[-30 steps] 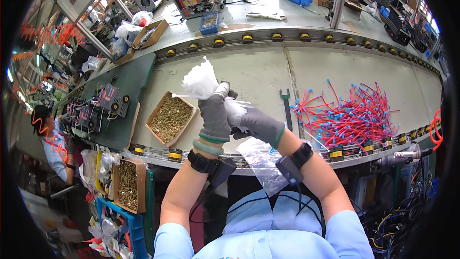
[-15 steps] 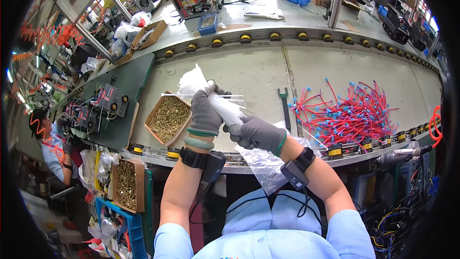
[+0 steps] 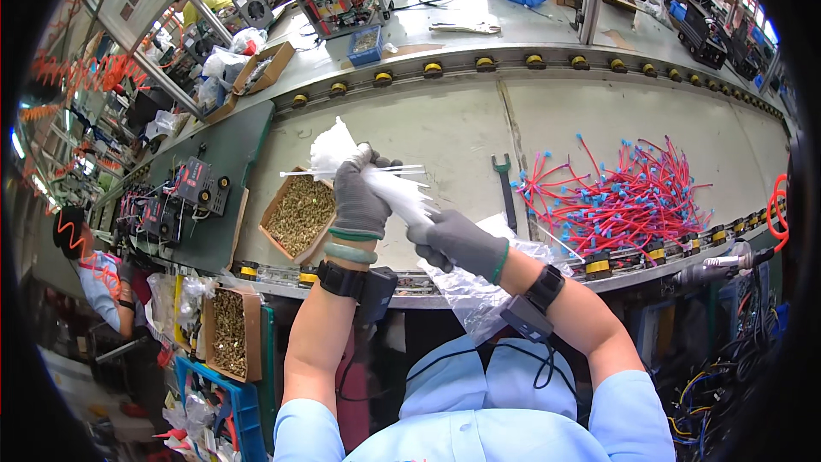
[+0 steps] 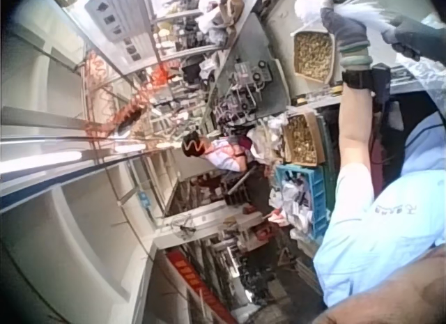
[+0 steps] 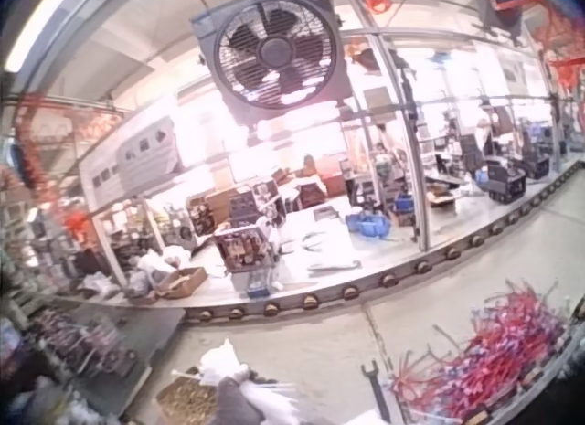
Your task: Assembling internal components and securing wiring with zip ties inside a power supply unit on an industrial assembly line.
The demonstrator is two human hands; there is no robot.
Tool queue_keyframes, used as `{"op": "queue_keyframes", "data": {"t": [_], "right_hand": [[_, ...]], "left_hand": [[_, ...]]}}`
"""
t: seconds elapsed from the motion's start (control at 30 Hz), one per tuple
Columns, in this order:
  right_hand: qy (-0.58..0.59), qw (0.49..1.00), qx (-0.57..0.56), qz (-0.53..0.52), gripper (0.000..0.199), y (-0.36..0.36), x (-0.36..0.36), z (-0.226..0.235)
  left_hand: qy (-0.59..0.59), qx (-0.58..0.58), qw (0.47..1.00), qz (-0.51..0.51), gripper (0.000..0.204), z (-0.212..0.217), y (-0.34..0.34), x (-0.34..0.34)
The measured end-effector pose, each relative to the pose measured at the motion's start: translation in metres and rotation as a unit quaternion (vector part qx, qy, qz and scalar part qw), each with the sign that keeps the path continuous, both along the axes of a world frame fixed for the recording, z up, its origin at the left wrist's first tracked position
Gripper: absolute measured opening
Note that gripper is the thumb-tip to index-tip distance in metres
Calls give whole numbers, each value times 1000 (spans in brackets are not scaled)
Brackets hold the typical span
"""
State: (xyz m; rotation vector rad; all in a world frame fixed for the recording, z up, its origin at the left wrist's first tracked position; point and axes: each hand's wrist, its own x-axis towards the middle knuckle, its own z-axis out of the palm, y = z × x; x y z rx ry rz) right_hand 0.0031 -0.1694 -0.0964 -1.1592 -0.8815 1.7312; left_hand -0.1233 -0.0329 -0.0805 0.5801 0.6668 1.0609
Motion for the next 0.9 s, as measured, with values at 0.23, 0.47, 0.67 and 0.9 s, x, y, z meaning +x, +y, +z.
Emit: {"op": "queue_keyframes", "data": {"t": [0.23,0.47,0.67,0.9], "right_hand": [[-50,996,-65,21,23,-30,40,-16],[-385,920,23,70,28,-5,69,-23],[-468,749,464,68,20,29,80,-59],[-396,835,370,99,19,50,90,-58]], "left_hand": [[-48,69,996,-1,12,20,35,-29],[222,342,896,-174,24,15,17,-46],[455,693,482,-285,49,26,-29,8],[238,620,685,-301,59,-9,-15,17]]}}
